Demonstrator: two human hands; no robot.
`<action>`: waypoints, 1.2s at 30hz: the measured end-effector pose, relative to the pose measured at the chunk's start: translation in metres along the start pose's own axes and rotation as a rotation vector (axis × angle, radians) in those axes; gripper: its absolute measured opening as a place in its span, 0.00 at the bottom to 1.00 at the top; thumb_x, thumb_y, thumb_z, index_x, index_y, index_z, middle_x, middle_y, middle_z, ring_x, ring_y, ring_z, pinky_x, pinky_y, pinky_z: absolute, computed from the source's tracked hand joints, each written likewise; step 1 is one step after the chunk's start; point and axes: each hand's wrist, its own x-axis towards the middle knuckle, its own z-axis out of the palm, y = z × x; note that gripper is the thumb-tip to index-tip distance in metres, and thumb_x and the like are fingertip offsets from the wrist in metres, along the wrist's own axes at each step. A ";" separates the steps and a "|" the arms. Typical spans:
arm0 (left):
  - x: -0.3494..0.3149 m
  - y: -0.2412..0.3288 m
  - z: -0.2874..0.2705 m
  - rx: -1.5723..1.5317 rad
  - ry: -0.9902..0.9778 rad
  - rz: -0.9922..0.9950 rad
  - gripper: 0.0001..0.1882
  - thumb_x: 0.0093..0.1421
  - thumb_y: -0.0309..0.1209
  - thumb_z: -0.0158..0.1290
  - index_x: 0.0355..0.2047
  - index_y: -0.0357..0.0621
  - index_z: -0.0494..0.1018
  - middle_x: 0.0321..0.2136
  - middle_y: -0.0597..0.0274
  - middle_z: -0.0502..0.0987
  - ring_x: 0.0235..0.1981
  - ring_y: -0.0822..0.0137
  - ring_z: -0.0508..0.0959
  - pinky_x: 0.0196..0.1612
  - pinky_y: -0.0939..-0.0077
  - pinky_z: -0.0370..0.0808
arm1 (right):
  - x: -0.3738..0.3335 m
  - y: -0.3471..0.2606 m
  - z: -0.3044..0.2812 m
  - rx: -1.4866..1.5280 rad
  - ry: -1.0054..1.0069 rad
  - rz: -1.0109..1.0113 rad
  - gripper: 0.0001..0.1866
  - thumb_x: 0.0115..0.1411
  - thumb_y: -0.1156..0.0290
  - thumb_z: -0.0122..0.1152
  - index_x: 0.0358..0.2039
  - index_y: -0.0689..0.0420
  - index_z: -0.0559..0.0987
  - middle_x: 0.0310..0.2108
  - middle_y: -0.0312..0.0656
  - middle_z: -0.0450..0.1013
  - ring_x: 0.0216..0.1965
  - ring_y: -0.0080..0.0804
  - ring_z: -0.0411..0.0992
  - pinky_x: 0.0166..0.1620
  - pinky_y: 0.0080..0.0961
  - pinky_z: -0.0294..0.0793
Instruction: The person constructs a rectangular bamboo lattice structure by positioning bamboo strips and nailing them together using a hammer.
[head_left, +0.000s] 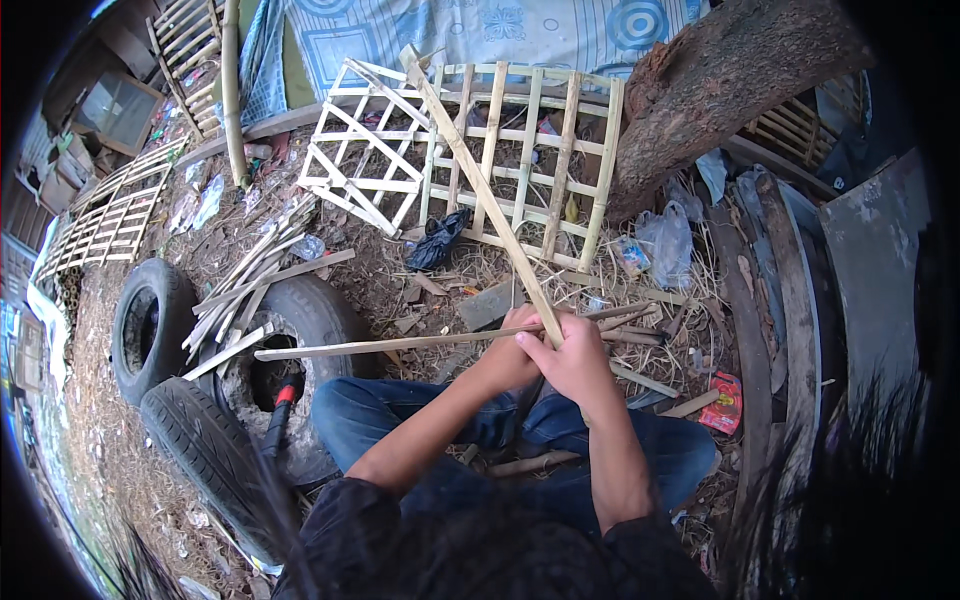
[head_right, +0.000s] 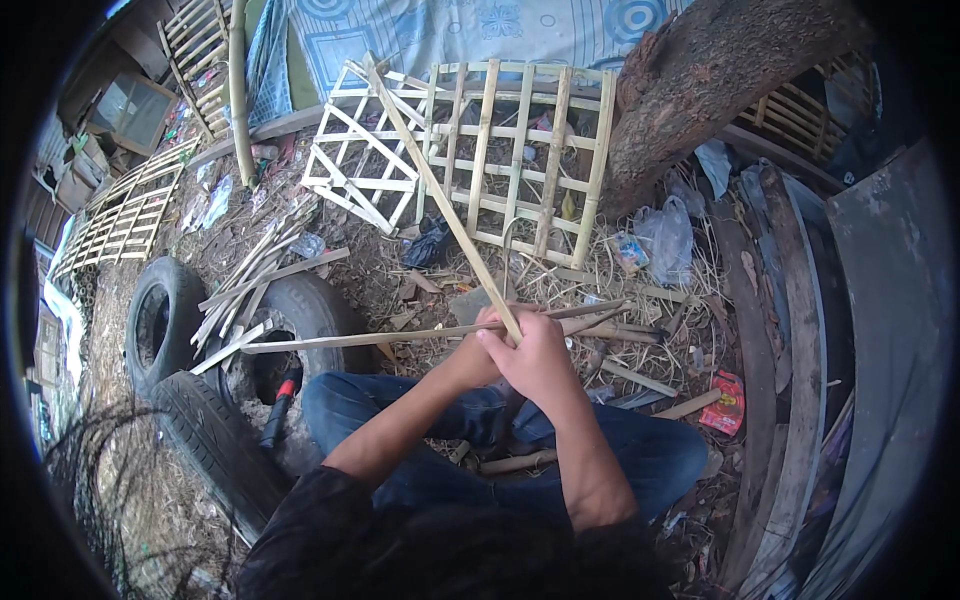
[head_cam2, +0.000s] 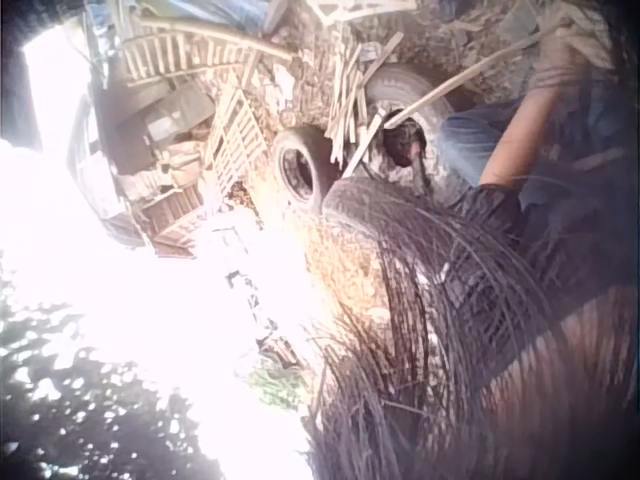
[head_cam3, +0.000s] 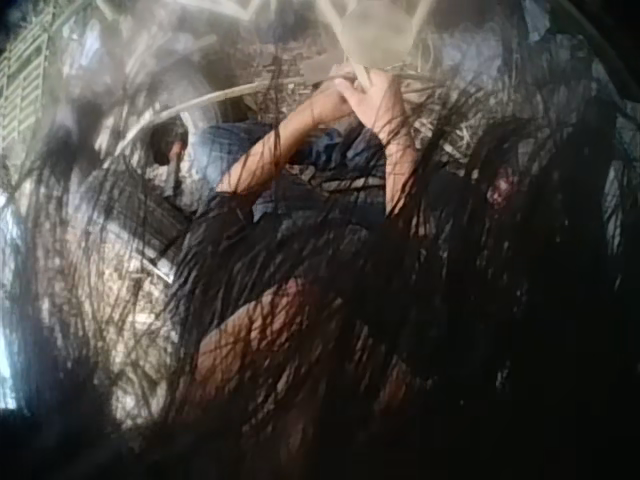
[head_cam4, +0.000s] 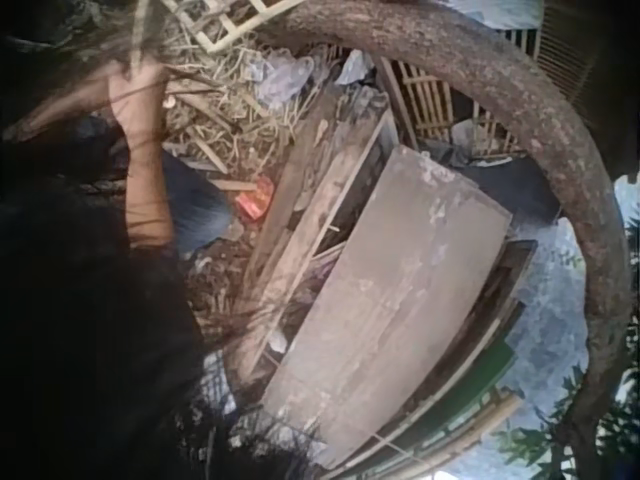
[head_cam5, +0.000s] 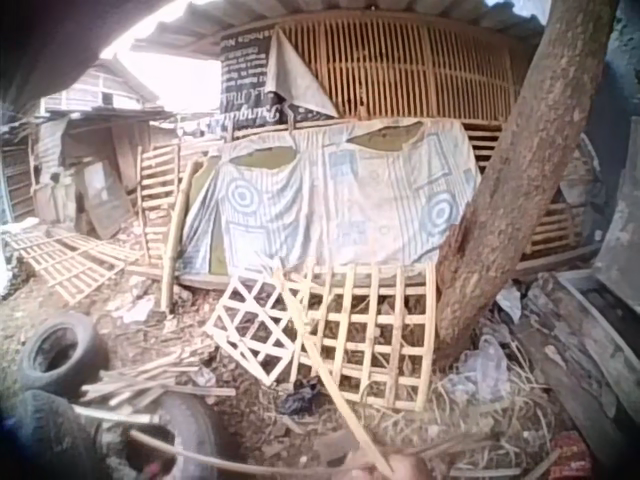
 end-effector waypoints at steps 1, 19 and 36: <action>-0.010 0.004 -0.021 -0.070 0.022 -0.033 0.19 0.53 0.30 0.60 0.45 0.40 0.71 0.38 0.55 0.75 0.42 0.52 0.72 0.46 0.61 0.68 | 0.004 -0.011 0.007 -0.060 -0.027 0.043 0.10 0.53 0.72 0.65 0.34 0.64 0.79 0.23 0.40 0.74 0.25 0.22 0.71 0.32 0.23 0.71; -0.062 0.045 -0.290 -0.665 0.696 0.203 0.25 0.64 0.51 0.47 0.47 0.41 0.69 0.33 0.58 0.73 0.37 0.64 0.73 0.51 0.58 0.69 | 0.059 -0.092 -0.079 -0.396 0.024 0.000 0.14 0.52 0.64 0.69 0.32 0.63 0.81 0.14 0.34 0.68 0.18 0.17 0.64 0.23 0.21 0.62; -0.037 -0.034 -0.145 -0.794 0.176 -0.561 0.28 0.51 0.19 0.62 0.53 0.37 0.67 0.29 0.64 0.78 0.31 0.77 0.76 0.36 0.84 0.71 | 0.126 0.009 -0.193 -0.920 -0.404 0.489 0.17 0.48 0.60 0.71 0.28 0.63 0.81 0.15 0.33 0.68 0.18 0.20 0.65 0.23 0.25 0.64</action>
